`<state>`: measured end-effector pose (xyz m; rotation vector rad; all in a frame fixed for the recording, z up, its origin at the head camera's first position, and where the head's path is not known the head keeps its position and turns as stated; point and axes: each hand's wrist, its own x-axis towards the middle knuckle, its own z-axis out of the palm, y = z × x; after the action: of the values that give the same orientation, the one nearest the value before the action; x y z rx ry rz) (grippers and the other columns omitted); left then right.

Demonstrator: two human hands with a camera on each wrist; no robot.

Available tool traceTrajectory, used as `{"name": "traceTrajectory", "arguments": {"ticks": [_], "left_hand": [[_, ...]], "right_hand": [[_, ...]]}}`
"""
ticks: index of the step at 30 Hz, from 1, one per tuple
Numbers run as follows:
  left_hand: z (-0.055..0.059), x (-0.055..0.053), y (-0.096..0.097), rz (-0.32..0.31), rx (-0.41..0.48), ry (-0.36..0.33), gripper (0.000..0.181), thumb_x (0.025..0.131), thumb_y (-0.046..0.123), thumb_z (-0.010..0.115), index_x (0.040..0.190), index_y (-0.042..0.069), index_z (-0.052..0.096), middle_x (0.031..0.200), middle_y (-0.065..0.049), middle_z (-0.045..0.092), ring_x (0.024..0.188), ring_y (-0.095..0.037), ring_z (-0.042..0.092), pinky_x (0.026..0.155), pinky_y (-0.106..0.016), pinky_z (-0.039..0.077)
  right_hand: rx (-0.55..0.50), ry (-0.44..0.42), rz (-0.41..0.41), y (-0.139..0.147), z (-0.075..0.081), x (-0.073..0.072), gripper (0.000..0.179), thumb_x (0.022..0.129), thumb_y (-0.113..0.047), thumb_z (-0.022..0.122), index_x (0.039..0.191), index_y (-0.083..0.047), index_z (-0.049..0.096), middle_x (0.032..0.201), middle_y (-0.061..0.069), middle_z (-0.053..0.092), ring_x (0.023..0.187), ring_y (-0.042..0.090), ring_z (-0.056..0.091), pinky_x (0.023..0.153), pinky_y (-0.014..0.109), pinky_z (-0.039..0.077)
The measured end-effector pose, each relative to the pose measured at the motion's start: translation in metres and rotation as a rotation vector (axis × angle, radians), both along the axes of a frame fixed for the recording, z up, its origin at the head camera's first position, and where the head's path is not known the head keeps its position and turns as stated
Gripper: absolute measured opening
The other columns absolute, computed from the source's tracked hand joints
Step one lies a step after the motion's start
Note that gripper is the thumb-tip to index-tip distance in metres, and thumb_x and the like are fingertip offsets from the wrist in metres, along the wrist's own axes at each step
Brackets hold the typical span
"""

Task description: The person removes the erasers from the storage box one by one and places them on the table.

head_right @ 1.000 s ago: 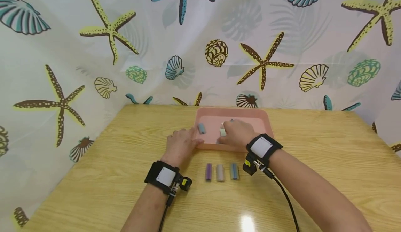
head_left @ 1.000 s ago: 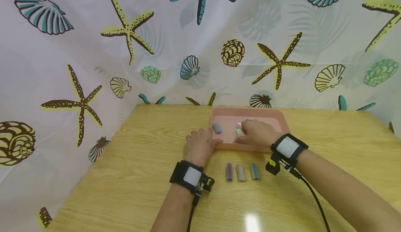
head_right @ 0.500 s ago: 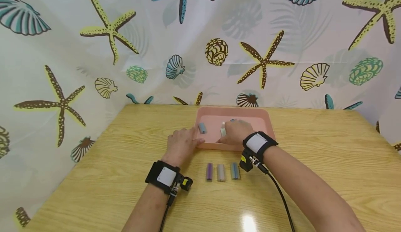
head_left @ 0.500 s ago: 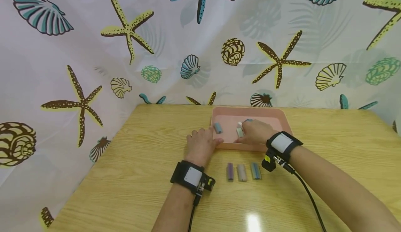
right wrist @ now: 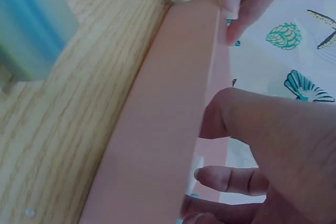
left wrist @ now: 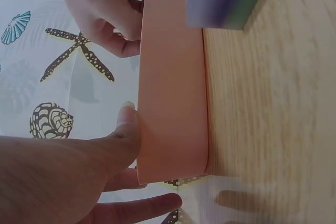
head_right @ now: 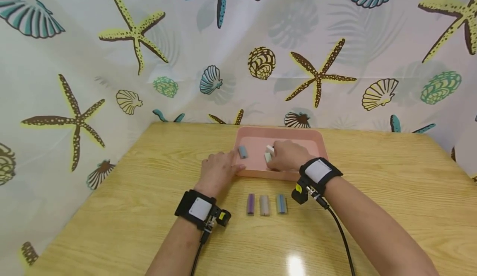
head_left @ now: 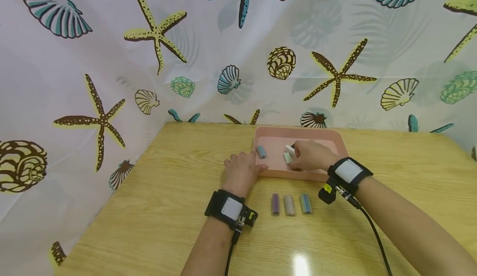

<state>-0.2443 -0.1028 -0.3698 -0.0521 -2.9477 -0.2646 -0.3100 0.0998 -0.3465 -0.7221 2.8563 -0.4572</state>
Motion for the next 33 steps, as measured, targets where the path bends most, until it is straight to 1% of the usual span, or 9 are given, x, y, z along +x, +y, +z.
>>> {"name": "traceTrajectory", "arguments": {"ticks": [3,6,12,16,19,21,26,28,33], "left_hand": [[0.001,0.0,0.002,0.001,-0.002,0.005,0.055,0.082,0.054,0.056,0.122,0.017,0.055,0.091,-0.01,0.064,0.082,-0.028,0.054,0.074,-0.047,0.045],[0.001,0.001,0.002,0.0,-0.003,0.007,0.054,0.083,0.054,0.056,0.122,0.016,0.055,0.091,-0.01,0.064,0.082,-0.028,0.054,0.074,-0.047,0.045],[0.0,0.002,0.002,-0.004,0.005,0.013,0.055,0.083,0.053,0.056,0.124,0.016,0.054,0.09,-0.01,0.064,0.082,-0.028,0.054,0.073,-0.047,0.046],[0.0,0.002,0.001,-0.011,0.007,0.029,0.053,0.083,0.053,0.056,0.121,0.015,0.055,0.088,-0.01,0.064,0.08,-0.029,0.055,0.072,-0.047,0.046],[0.0,0.001,0.001,-0.014,0.008,0.033,0.053,0.083,0.052,0.057,0.121,0.015,0.055,0.089,-0.01,0.064,0.08,-0.029,0.055,0.072,-0.047,0.046],[-0.001,0.001,0.001,-0.013,0.008,0.03,0.054,0.083,0.053,0.056,0.123,0.015,0.055,0.089,-0.01,0.064,0.081,-0.029,0.055,0.073,-0.048,0.046],[-0.002,0.001,0.001,-0.015,0.012,0.016,0.058,0.083,0.054,0.056,0.127,0.016,0.052,0.089,-0.01,0.063,0.081,-0.028,0.054,0.073,-0.047,0.045],[-0.002,0.002,0.001,-0.015,0.01,0.015,0.058,0.083,0.054,0.056,0.127,0.017,0.052,0.089,-0.009,0.063,0.081,-0.028,0.054,0.072,-0.047,0.045],[-0.001,0.003,0.0,-0.016,0.007,0.027,0.058,0.083,0.054,0.055,0.127,0.016,0.052,0.09,-0.01,0.064,0.081,-0.028,0.055,0.072,-0.047,0.046]], "right_hand": [[-0.063,-0.007,0.025,0.005,0.003,0.001,0.025,0.077,-0.027,0.065,0.082,-0.009,0.049,0.068,0.003,0.051,0.058,0.017,0.046,0.05,0.03,0.034],[-0.12,0.021,0.072,0.008,0.008,0.004,0.021,0.077,-0.023,0.064,0.082,-0.009,0.05,0.068,0.004,0.051,0.057,0.017,0.045,0.051,0.03,0.035],[-0.133,0.135,0.144,0.013,0.019,0.013,0.025,0.078,-0.026,0.069,0.087,-0.011,0.052,0.075,0.003,0.054,0.063,0.016,0.047,0.054,0.031,0.039],[-0.164,0.222,0.221,0.019,0.024,0.024,0.026,0.077,-0.028,0.071,0.086,-0.014,0.051,0.079,0.0,0.056,0.068,0.014,0.048,0.058,0.032,0.041],[-0.17,0.258,0.267,0.024,0.024,0.034,0.025,0.077,-0.029,0.071,0.085,-0.017,0.05,0.08,-0.004,0.058,0.069,0.011,0.049,0.06,0.031,0.041],[-0.161,0.256,0.289,0.026,0.023,0.042,0.024,0.077,-0.027,0.071,0.085,-0.018,0.05,0.08,-0.006,0.058,0.069,0.01,0.049,0.06,0.029,0.04],[-0.124,0.198,0.312,0.032,0.019,0.059,0.022,0.079,-0.026,0.069,0.088,-0.02,0.051,0.081,-0.008,0.058,0.064,0.009,0.046,0.054,0.026,0.036],[-0.113,0.191,0.333,0.035,0.018,0.064,0.022,0.078,-0.026,0.069,0.088,-0.021,0.05,0.081,-0.009,0.058,0.063,0.009,0.046,0.052,0.025,0.036],[-0.091,0.23,0.431,0.042,0.018,0.074,0.024,0.076,-0.023,0.07,0.089,-0.022,0.051,0.081,-0.011,0.057,0.068,0.005,0.048,0.06,0.025,0.043]]}}
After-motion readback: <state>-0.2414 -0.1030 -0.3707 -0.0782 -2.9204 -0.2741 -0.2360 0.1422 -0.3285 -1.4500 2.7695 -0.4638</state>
